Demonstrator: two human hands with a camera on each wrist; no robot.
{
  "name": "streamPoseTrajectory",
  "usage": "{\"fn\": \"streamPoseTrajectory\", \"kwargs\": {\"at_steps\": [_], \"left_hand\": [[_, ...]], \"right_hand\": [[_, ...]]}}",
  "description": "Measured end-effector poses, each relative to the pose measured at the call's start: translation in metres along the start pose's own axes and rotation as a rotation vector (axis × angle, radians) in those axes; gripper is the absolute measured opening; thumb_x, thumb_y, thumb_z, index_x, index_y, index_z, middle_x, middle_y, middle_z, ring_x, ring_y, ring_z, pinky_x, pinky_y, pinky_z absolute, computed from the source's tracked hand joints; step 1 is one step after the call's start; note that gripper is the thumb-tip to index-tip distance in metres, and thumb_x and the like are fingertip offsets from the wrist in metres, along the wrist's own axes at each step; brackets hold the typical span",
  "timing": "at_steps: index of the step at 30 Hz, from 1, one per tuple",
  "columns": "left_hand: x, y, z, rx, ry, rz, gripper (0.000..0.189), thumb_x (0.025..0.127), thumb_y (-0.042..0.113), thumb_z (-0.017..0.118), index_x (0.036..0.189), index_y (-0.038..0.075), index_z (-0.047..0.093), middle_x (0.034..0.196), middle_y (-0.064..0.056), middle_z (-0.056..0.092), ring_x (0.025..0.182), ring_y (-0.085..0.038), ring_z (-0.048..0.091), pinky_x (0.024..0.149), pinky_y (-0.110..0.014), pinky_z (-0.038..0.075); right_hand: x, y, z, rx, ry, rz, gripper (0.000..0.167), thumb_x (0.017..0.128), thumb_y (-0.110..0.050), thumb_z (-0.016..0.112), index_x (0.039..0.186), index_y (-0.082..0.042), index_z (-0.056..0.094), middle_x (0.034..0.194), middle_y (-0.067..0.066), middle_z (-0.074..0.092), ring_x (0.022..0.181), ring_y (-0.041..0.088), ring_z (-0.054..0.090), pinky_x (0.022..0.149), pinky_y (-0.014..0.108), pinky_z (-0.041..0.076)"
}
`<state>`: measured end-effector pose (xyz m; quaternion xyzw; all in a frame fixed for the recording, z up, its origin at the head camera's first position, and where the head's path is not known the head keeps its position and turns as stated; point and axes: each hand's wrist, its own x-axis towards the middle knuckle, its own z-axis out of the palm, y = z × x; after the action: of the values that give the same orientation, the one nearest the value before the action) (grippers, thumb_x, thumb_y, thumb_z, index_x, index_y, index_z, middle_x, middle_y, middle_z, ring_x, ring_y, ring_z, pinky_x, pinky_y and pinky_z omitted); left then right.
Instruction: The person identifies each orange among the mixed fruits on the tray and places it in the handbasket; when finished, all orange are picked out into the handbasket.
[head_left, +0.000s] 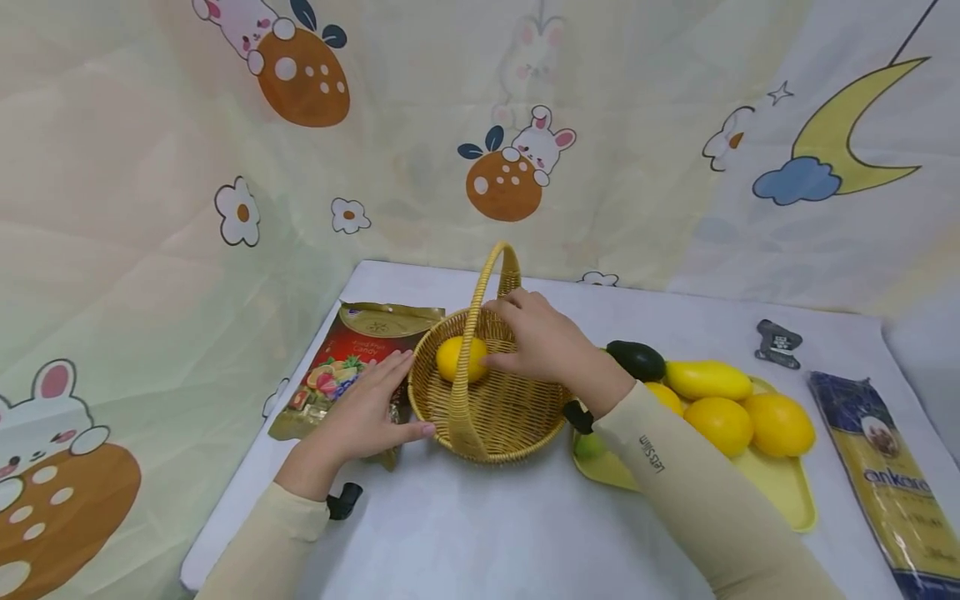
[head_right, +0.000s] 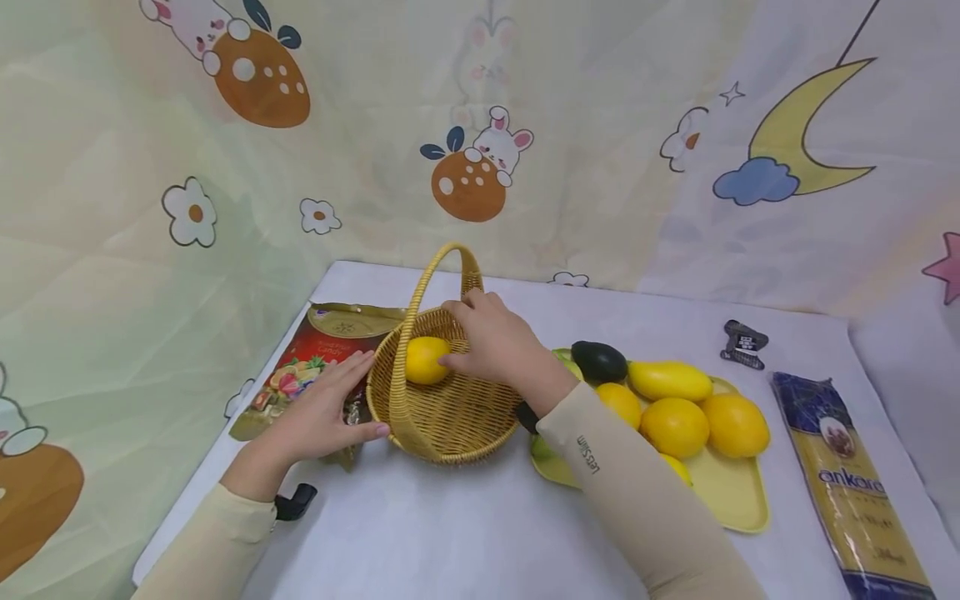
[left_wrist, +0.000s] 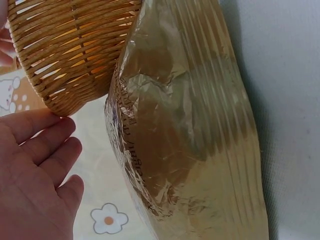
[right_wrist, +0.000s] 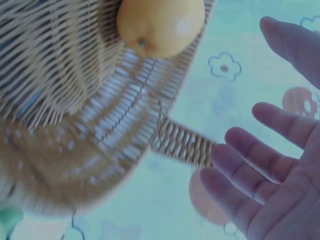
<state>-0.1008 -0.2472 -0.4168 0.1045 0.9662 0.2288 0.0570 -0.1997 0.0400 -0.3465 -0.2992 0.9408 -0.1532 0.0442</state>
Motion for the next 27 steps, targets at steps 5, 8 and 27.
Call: {"fn": "streamPoseTrajectory", "kwargs": {"at_steps": [5, 8, 27], "left_hand": [[0.0, -0.002, 0.001, 0.004, -0.003, 0.003, 0.12, 0.075, 0.078, 0.077, 0.167, 0.02, 0.027, 0.175, -0.008, 0.024, 0.162, -0.04, 0.02, 0.13, -0.066, 0.018], [0.001, -0.002, 0.001, 0.004, -0.003, 0.006, 0.12, 0.075, 0.079, 0.076, 0.167, 0.02, 0.027, 0.175, -0.008, 0.024, 0.162, -0.039, 0.021, 0.13, -0.066, 0.017], [0.003, -0.005, 0.001, 0.0, -0.014, 0.022, 0.12, 0.077, 0.077, 0.077, 0.168, 0.018, 0.025, 0.175, -0.01, 0.023, 0.163, -0.038, 0.019, 0.131, -0.064, 0.016]], "right_hand": [[-0.017, 0.013, -0.01, 0.02, 0.026, 0.03, 0.08, 0.089, -0.054, 0.079, 0.156, -0.023, 0.048, 0.149, 0.008, 0.049, 0.133, 0.028, 0.049, 0.102, 0.049, 0.057], [-0.027, 0.022, -0.015, 0.023, 0.035, 0.046, 0.082, 0.09, -0.052, 0.079, 0.158, -0.022, 0.046, 0.151, 0.01, 0.048, 0.135, 0.03, 0.049, 0.105, 0.051, 0.055], [-0.085, 0.07, -0.048, 0.032, 0.154, 0.181, 0.083, 0.089, -0.041, 0.083, 0.158, -0.017, 0.045, 0.157, 0.019, 0.043, 0.143, 0.04, 0.042, 0.114, 0.066, 0.045]]}}
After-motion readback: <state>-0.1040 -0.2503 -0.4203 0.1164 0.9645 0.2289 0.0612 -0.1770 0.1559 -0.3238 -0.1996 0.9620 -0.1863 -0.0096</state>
